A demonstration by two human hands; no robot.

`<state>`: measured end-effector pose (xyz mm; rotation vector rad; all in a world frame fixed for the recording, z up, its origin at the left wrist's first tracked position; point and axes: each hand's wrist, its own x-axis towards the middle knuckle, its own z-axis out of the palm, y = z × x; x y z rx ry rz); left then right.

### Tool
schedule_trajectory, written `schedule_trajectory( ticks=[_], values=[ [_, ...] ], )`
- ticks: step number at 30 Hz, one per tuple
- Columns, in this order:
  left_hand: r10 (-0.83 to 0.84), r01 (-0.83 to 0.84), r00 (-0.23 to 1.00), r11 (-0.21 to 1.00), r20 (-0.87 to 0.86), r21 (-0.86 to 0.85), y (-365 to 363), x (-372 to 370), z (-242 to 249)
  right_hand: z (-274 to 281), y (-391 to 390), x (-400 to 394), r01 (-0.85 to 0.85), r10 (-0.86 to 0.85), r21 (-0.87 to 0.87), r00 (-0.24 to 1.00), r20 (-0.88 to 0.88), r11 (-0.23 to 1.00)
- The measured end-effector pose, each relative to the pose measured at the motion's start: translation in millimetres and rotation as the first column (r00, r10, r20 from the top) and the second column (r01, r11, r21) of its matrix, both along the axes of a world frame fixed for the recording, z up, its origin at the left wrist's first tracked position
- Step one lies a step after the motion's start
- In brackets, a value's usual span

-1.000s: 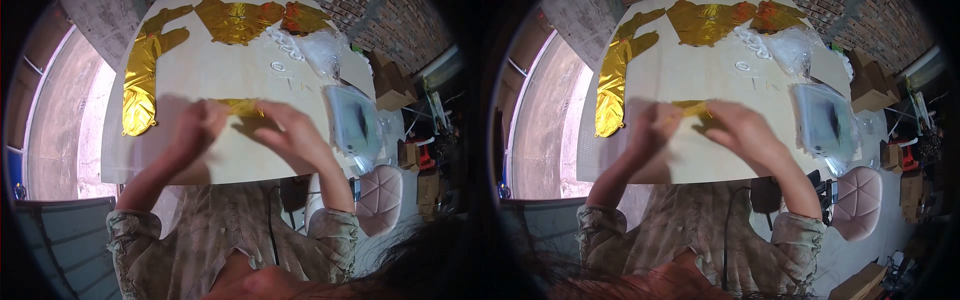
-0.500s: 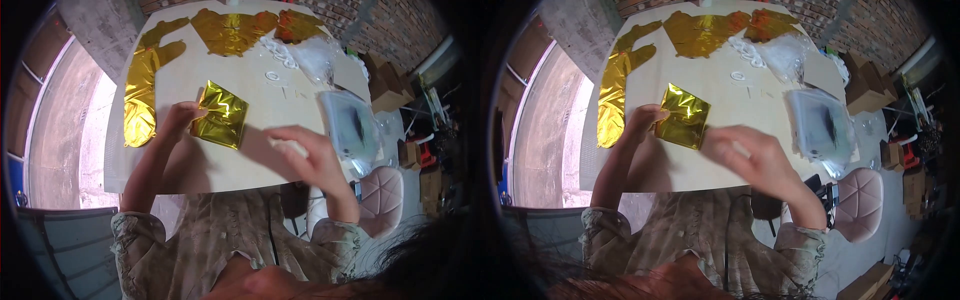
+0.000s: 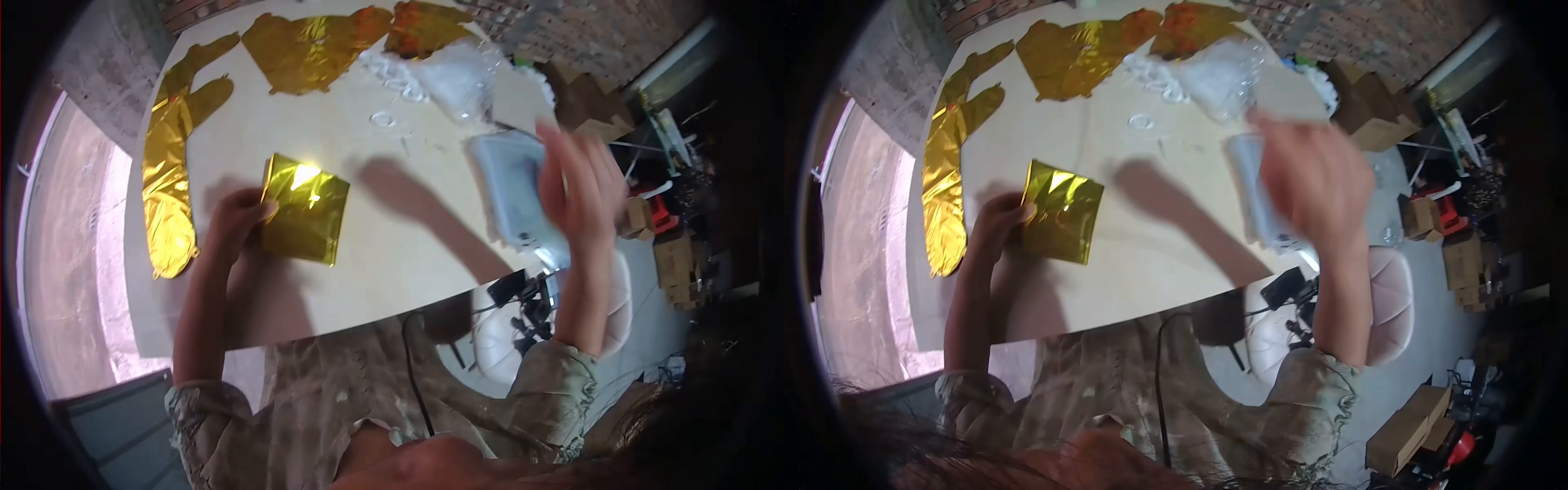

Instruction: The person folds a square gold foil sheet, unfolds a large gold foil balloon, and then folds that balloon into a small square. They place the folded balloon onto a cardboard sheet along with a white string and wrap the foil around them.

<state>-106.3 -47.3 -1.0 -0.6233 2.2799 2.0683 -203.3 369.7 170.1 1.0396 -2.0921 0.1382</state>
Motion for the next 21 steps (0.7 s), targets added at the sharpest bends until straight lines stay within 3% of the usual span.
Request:
schedule_trajectory(
  ticks=[2,4,7,8,9,12,14,21],
  values=[
    [-0.006,0.006,0.999,1.0,-0.038,0.002,4,2,4,-22,30,-96,0.174,-0.159,-0.1,0.978,0.138,0.98],
    [-0.024,0.024,0.997,1.0,-0.068,-0.003,5,3,5,-69,81,-185,0.319,-0.287,-0.005,0.861,0.419,0.948],
    [-0.042,0.041,0.999,0.999,-0.01,-0.028,3,3,5,-114,99,-235,0.272,-0.498,0.438,0.655,0.568,0.857],
    [-0.053,0.051,0.998,0.998,-0.031,-0.038,3,3,4,-129,99,-245,0.259,-0.527,0.502,0.672,0.52,0.825],
    [-0.059,0.056,0.997,0.997,-0.049,-0.048,3,3,3,-143,100,-248,0.268,-0.448,0.416,0.781,0.434,0.869],
    [-0.044,0.044,0.998,0.999,-0.037,-0.007,7,2,9,-150,100,-264,0.167,-0.403,0.429,0.733,0.548,0.888],
    [-0.038,0.038,0.999,0.999,-0.033,-0.004,7,4,11,-134,94,-241,0.342,-0.484,0.394,0.8,0.353,0.853],
    [-0.071,0.071,0.997,0.997,-0.036,-0.013,7,5,10,-124,107,-213,0.335,-0.406,0.309,0.891,0.205,0.89]
  ],
)
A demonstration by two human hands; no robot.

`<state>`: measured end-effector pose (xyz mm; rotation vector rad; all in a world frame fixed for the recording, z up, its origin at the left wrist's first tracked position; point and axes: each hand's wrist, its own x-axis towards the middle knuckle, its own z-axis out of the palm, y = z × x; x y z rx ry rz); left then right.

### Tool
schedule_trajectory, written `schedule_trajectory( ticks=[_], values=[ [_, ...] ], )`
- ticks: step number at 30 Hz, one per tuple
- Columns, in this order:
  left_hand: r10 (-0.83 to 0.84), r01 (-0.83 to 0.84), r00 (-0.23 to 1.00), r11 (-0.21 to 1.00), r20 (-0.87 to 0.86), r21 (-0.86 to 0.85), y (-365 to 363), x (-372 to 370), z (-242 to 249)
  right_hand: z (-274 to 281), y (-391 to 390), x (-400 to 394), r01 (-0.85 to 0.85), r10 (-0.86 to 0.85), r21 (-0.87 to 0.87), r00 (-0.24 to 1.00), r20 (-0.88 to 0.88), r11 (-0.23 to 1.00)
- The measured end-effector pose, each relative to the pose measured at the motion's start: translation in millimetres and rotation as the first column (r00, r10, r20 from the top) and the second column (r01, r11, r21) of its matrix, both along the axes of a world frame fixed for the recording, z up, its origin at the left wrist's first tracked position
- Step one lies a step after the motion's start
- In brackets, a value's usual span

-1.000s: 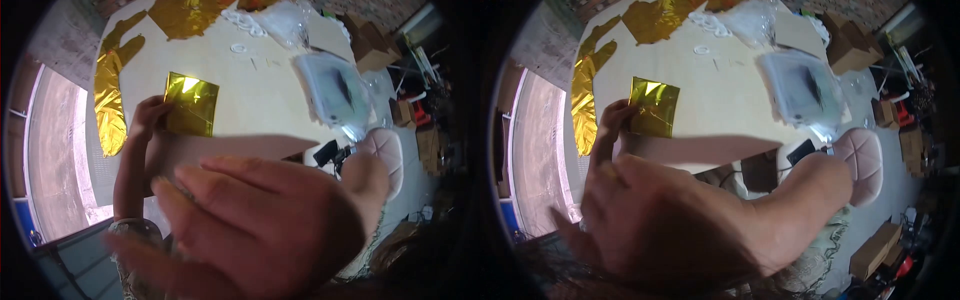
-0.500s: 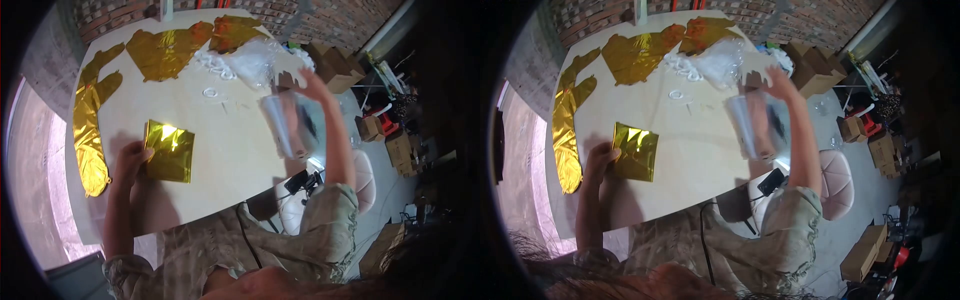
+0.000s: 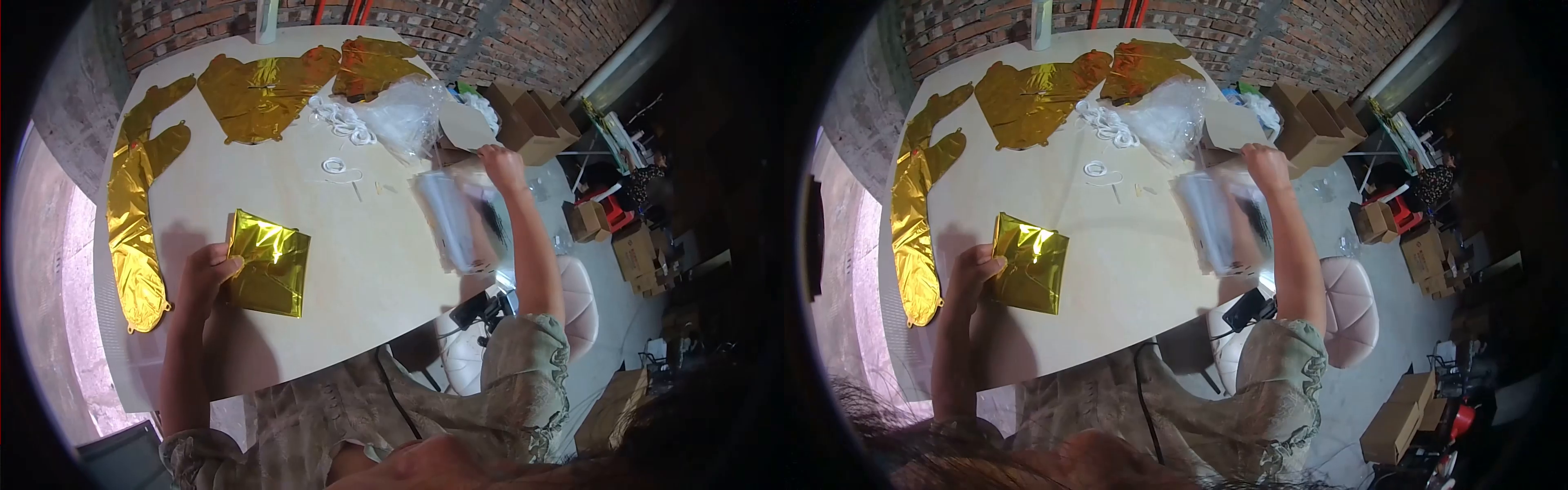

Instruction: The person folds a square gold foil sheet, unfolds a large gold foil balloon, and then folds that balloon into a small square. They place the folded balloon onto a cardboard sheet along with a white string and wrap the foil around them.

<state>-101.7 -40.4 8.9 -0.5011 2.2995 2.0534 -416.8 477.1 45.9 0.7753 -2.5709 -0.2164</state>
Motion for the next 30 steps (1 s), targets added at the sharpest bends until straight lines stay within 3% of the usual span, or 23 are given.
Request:
schedule_trajectory(
  ticks=[2,5,8,10,11,12,14,15,17,18,19,20,22,24,25,29,30],
  values=[
    [0.012,-0.012,1.0,1.0,-0.026,0.006,2,0,0,7,-12,26,0.06,-0.06,-0.103,0.998,-0.004,0.993],
    [-0.004,0.004,0.999,1.0,-0.039,-0.002,-1,-1,0,20,-23,58,0.128,-0.133,-0.086,0.99,-0.054,0.988],
    [-0.025,0.024,1.0,0.995,0.009,0.093,-12,-2,-2,46,-73,153,0.015,-0.018,-0.014,0.947,-0.321,1.0],
    [0.031,-0.001,0.998,0.871,-0.051,0.492,-21,-2,-9,22,-109,217,-0.098,0.156,0.135,0.833,-0.532,0.986],
    [0.085,-0.031,0.993,0.843,-0.077,0.536,-25,-2,-13,20,-136,255,-0.173,0.174,0.019,0.966,-0.193,0.985],
    [-0.027,0.093,0.993,0.79,-0.116,0.606,-31,-3,-14,7,-158,286,-0.223,0.221,-0.052,0.974,-0.04,0.973],
    [-0.001,0.077,0.992,0.803,-0.128,0.591,-28,-2,-11,-31,-194,314,-0.307,0.335,-0.174,0.929,0.16,0.936],
    [-0.003,0.073,0.993,0.808,-0.12,0.585,-24,0,-10,-30,-196,316,-0.305,0.336,-0.185,0.927,0.165,0.934],
    [-0.035,0.103,0.992,0.776,-0.12,0.622,-14,1,-6,-4,-200,299,-0.266,0.398,-0.336,0.813,0.425,0.903],
    [-0.036,0.101,0.992,0.775,-0.117,0.624,-9,1,-3,-5,-195,280,-0.14,0.235,-0.247,0.879,0.415,0.959],
    [-0.033,0.084,0.995,0.775,-0.093,0.626,-4,1,1,-7,-182,253,-0.148,0.296,-0.382,0.882,0.367,0.912],
    [-0.031,0.069,0.997,0.776,-0.071,0.627,-2,2,3,-11,-171,229,-0.062,0.234,-0.444,0.909,0.345,0.894],
    [-0.107,0.151,0.989,0.744,-0.106,0.651,-12,-2,-18,-9,-164,199,0.004,0.186,-0.422,0.894,0.407,0.907],
    [-0.172,0.227,0.974,0.704,-0.148,0.673,-15,-5,-21,-2,-168,182,0.192,-0.053,-0.13,0.732,0.68,0.973],
    [-0.121,0.181,0.983,0.712,-0.135,0.678,-12,-4,-17,2,-172,179,0.188,-0.084,-0.069,0.698,0.712,0.98],
    [-0.037,0.101,0.994,0.713,-0.108,0.694,-23,-6,-24,9,-175,177,0.255,-0.057,-0.103,0.551,0.832,0.962],
    [-0.035,0.1,0.994,0.712,-0.108,0.695,-24,-7,-24,-6,-167,167,0.267,0.072,-0.242,0.52,0.851,0.933]
  ],
)
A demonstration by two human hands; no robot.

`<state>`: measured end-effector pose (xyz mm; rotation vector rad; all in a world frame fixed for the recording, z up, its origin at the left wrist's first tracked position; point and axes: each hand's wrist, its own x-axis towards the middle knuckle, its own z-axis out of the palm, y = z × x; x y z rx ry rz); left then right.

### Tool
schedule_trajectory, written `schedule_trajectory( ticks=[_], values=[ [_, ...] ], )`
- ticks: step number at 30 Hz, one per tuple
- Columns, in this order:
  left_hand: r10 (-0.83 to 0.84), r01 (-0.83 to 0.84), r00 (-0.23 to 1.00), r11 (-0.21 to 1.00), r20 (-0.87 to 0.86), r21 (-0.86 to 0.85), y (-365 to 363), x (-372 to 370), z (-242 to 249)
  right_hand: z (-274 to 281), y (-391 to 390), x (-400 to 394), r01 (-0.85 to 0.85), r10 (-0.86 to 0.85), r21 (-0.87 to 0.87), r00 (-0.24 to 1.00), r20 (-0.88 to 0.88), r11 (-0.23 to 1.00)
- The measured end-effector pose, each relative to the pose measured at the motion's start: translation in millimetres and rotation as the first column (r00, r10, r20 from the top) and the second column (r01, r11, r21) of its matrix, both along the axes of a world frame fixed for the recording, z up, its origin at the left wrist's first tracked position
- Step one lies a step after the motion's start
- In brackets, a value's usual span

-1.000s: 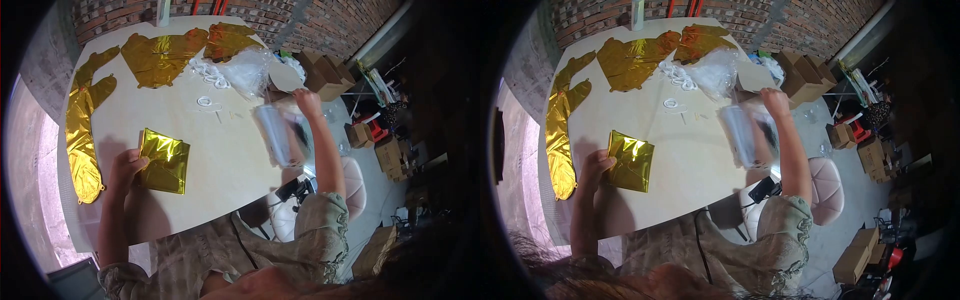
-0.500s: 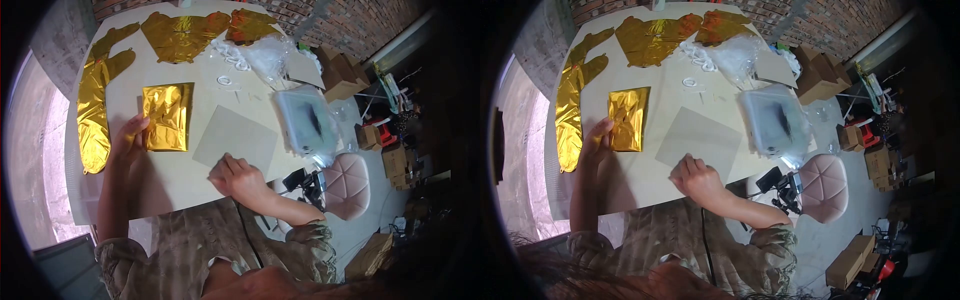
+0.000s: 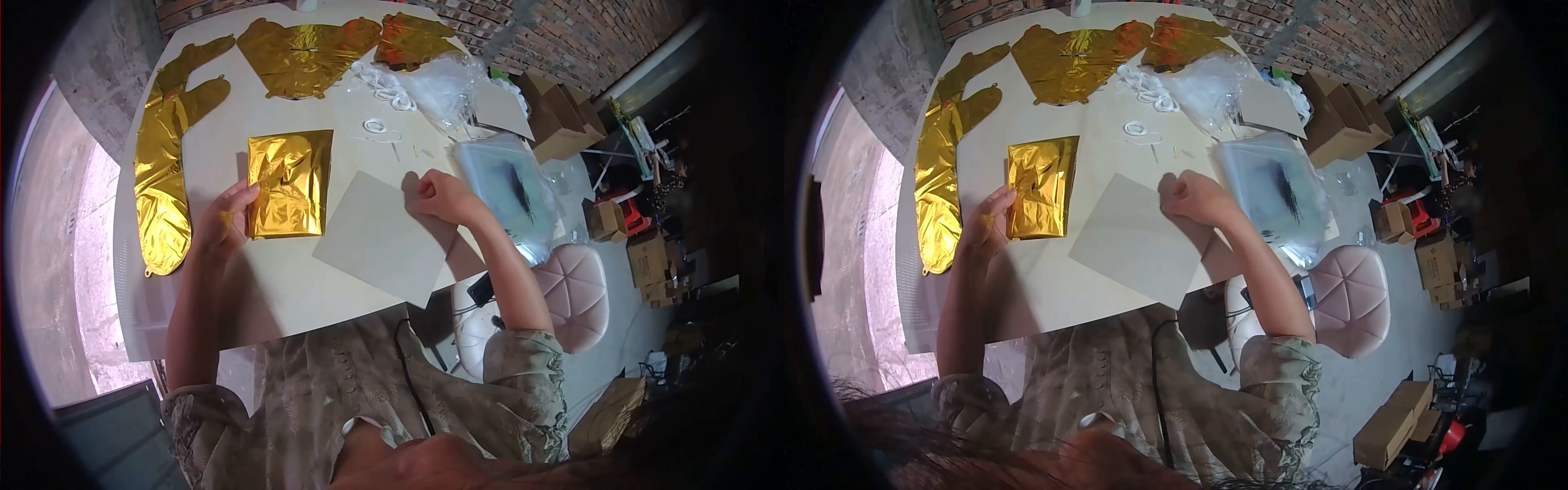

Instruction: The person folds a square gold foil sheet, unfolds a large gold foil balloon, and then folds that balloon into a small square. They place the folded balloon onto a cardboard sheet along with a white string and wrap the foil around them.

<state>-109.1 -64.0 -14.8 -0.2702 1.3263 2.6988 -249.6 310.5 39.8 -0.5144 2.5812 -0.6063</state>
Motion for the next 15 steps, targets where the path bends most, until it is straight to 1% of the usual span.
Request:
schedule_trajectory(
  ticks=[1,3,5,7,8,10,14,15],
  values=[
    [0.014,-0.014,1.0,1.0,0.008,-0.001,1,0,2,-3,1,-3,0.006,0.0,-0.153,0.999,0.037,0.988],
    [0.034,-0.034,0.999,0.999,0.02,0.003,2,1,6,-6,2,-6,0.025,-0.018,-0.125,0.998,0.062,0.992],
    [-0.01,0.01,1.0,1.0,-0.002,-0.008,3,3,9,-4,-1,-2,0.048,-0.039,-0.098,0.995,0.091,0.994],
    [0.005,-0.006,1.0,1.0,-0.008,-0.02,8,5,17,1,-6,4,0.048,-0.049,-0.017,0.999,-0.014,0.999],
    [0.017,-0.018,1.0,0.999,-0.017,-0.034,9,6,19,5,-8,9,0.045,-0.045,-0.016,0.999,-0.012,0.999],
    [0.007,-0.007,1.0,0.999,-0.012,-0.036,4,3,11,12,-13,17,0.015,-0.024,-0.119,0.997,-0.069,0.993],
    [-0.004,0.004,1.0,0.998,0.005,-0.063,4,4,11,4,-24,23,-0.022,0.013,-0.076,0.992,-0.122,0.997],
    [-0.003,0.003,1.0,0.998,0.008,-0.063,6,5,13,-7,-23,21,-0.05,0.027,-0.195,0.992,-0.121,0.98]
  ],
)
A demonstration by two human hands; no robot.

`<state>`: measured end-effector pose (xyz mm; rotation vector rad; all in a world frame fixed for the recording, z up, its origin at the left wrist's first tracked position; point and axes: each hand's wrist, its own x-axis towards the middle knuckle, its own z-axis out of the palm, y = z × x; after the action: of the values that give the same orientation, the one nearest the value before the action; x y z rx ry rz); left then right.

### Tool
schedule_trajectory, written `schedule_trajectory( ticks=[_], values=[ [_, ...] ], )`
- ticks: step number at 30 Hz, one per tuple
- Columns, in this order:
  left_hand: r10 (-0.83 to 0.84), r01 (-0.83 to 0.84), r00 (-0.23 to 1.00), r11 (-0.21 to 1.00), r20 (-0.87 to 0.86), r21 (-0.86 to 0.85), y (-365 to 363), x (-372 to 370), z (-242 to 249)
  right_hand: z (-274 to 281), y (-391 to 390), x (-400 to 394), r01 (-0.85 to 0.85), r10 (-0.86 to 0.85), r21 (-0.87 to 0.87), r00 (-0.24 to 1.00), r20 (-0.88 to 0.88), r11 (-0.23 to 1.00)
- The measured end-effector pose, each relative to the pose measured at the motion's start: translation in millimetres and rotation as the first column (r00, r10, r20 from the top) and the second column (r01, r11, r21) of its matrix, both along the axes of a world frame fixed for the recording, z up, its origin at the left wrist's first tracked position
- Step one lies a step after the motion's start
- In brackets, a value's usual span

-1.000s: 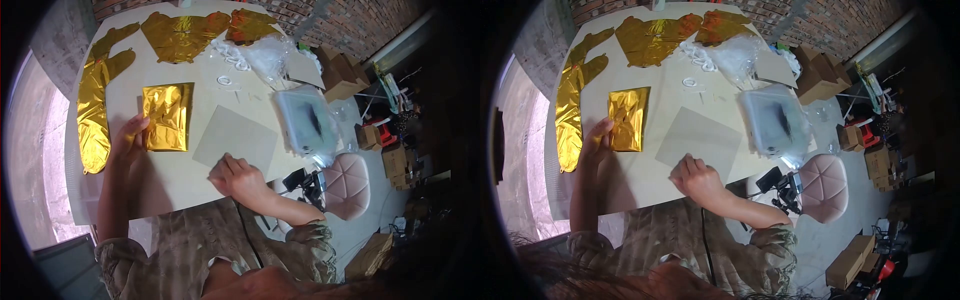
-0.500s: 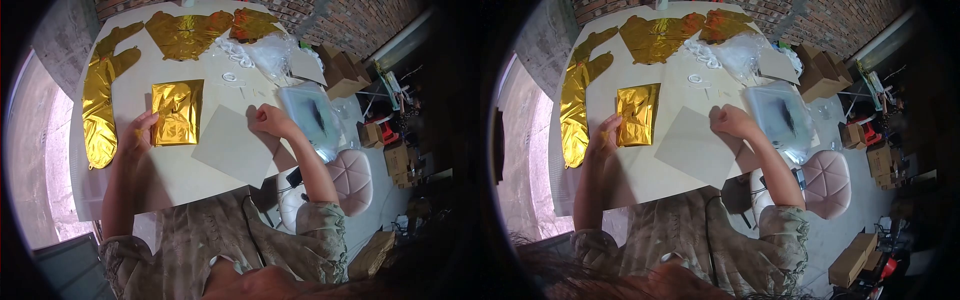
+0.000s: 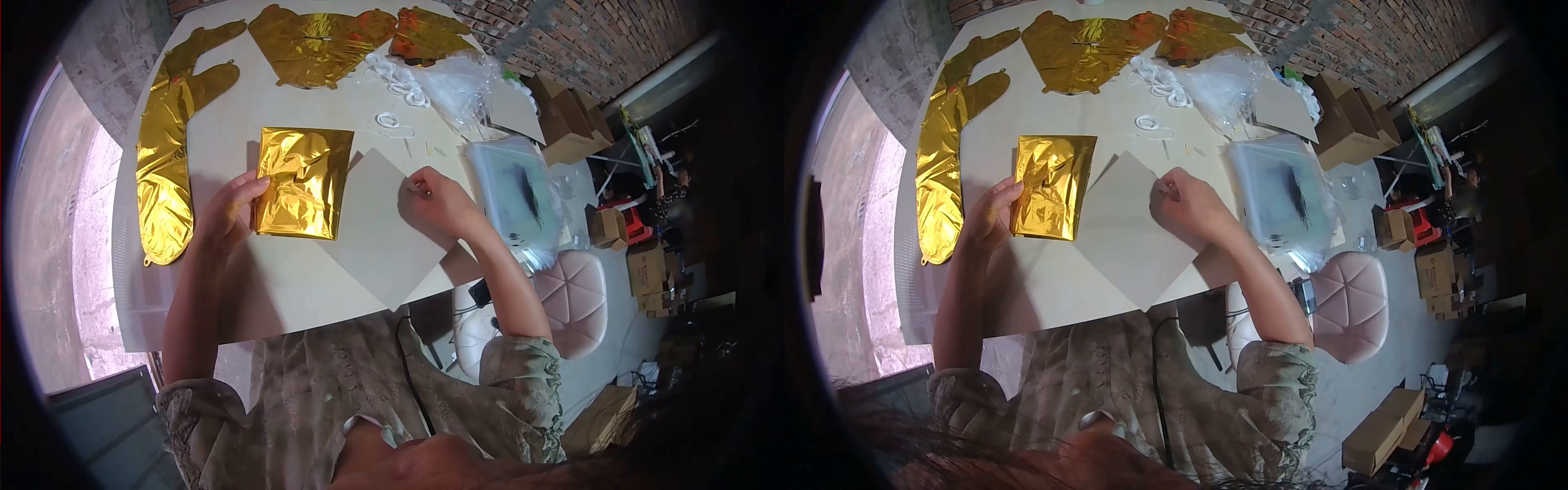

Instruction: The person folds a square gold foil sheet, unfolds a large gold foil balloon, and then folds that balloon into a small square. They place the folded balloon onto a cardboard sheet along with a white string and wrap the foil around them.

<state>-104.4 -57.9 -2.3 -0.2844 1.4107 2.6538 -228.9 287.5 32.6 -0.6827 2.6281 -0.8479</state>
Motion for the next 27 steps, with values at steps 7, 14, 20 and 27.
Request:
schedule_trajectory(
  ticks=[7,14,20,27],
  values=[
    [-0.107,0.103,0.989,0.994,0.102,0.04,24,7,2,1,-18,3,-0.058,0.073,-0.206,0.995,0.068,0.977],
    [-0.258,0.248,0.963,0.963,0.084,0.107,25,6,9,-13,-26,-81,0.073,0.067,0.173,0.723,-0.688,0.982],
    [-0.253,0.24,0.963,0.962,0.096,0.129,21,4,5,-17,-61,-148,-0.269,0.399,0.316,0.774,-0.492,0.91],
    [-0.21,0.192,0.968,0.972,0.136,0.133,19,3,2,7,-33,-74,-0.113,0.111,-0.137,0.994,-0.022,0.984]
  ],
)
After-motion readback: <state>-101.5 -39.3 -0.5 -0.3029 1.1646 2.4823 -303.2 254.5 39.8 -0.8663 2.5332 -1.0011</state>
